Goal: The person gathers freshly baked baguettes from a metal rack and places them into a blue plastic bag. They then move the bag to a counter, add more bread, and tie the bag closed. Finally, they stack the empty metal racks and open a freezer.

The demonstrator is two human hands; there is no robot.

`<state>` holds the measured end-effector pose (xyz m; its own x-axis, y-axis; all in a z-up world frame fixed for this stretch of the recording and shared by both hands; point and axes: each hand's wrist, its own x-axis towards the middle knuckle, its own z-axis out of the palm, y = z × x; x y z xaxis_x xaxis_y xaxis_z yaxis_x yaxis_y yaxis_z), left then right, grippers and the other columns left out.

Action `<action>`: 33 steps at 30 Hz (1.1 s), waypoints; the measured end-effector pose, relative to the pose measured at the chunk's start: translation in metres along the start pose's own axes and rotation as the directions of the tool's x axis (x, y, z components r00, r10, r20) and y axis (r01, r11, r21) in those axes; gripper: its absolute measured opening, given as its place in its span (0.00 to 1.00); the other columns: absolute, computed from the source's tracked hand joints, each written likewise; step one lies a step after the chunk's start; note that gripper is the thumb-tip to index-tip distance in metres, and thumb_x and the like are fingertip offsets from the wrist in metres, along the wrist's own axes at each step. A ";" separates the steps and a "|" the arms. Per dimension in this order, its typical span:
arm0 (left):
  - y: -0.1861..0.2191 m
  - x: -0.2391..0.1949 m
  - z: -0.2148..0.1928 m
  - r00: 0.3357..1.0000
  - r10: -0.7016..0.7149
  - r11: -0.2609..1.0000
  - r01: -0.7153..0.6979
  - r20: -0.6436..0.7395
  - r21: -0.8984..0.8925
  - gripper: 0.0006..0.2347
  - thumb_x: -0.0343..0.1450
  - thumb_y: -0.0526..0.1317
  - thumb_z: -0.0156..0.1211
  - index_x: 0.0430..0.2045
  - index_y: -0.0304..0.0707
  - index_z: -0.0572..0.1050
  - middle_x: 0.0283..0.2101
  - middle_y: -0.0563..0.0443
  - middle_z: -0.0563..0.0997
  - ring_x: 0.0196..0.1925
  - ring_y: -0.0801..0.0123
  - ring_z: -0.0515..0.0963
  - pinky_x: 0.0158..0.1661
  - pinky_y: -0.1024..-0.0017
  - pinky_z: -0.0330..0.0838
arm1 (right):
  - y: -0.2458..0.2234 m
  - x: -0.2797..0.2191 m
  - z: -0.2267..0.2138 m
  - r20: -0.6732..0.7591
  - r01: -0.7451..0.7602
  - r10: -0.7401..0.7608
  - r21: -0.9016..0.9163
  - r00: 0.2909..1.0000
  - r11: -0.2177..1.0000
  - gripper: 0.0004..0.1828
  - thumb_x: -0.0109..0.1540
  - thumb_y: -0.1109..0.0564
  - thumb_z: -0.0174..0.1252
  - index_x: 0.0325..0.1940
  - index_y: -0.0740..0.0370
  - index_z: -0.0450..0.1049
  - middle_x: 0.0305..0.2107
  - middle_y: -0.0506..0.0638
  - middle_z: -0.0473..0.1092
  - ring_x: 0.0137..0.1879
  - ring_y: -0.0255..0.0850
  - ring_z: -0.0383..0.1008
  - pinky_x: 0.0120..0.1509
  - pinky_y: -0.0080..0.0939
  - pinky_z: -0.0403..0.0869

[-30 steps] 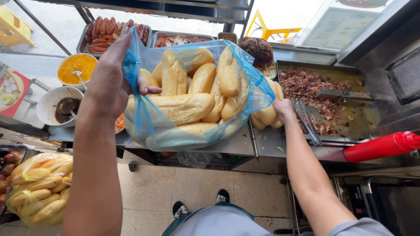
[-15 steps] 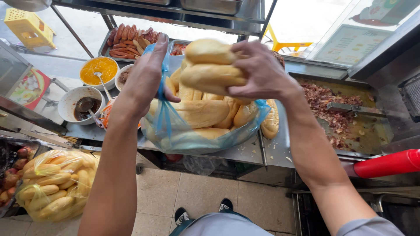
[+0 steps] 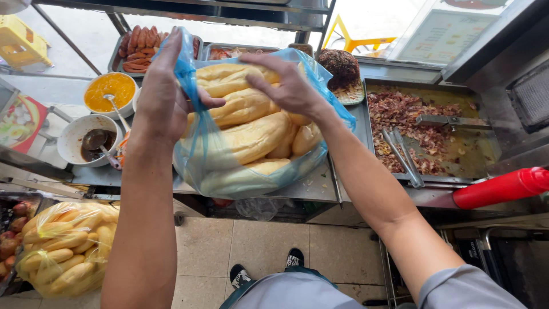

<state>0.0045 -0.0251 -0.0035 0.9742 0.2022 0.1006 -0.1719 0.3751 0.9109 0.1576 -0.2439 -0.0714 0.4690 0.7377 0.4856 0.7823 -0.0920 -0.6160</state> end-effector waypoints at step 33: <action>0.018 -0.014 -0.007 0.982 -0.092 0.996 0.091 -0.166 -0.015 0.12 0.80 0.49 0.54 0.52 0.47 0.68 0.46 0.45 0.75 0.18 0.82 0.57 0.20 0.83 0.54 | 0.228 -0.223 0.009 0.447 -0.498 0.802 0.838 0.396 -0.222 0.20 0.61 0.43 0.61 0.52 0.55 0.75 0.43 0.49 0.79 0.48 0.42 0.81 0.52 0.54 0.80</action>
<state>-0.0134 -0.0151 0.0083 0.9480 0.3140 -0.0513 -0.0849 0.4051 0.9103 0.2278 -0.4236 -0.3257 0.6297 0.5174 -0.5795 -0.7507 0.2138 -0.6250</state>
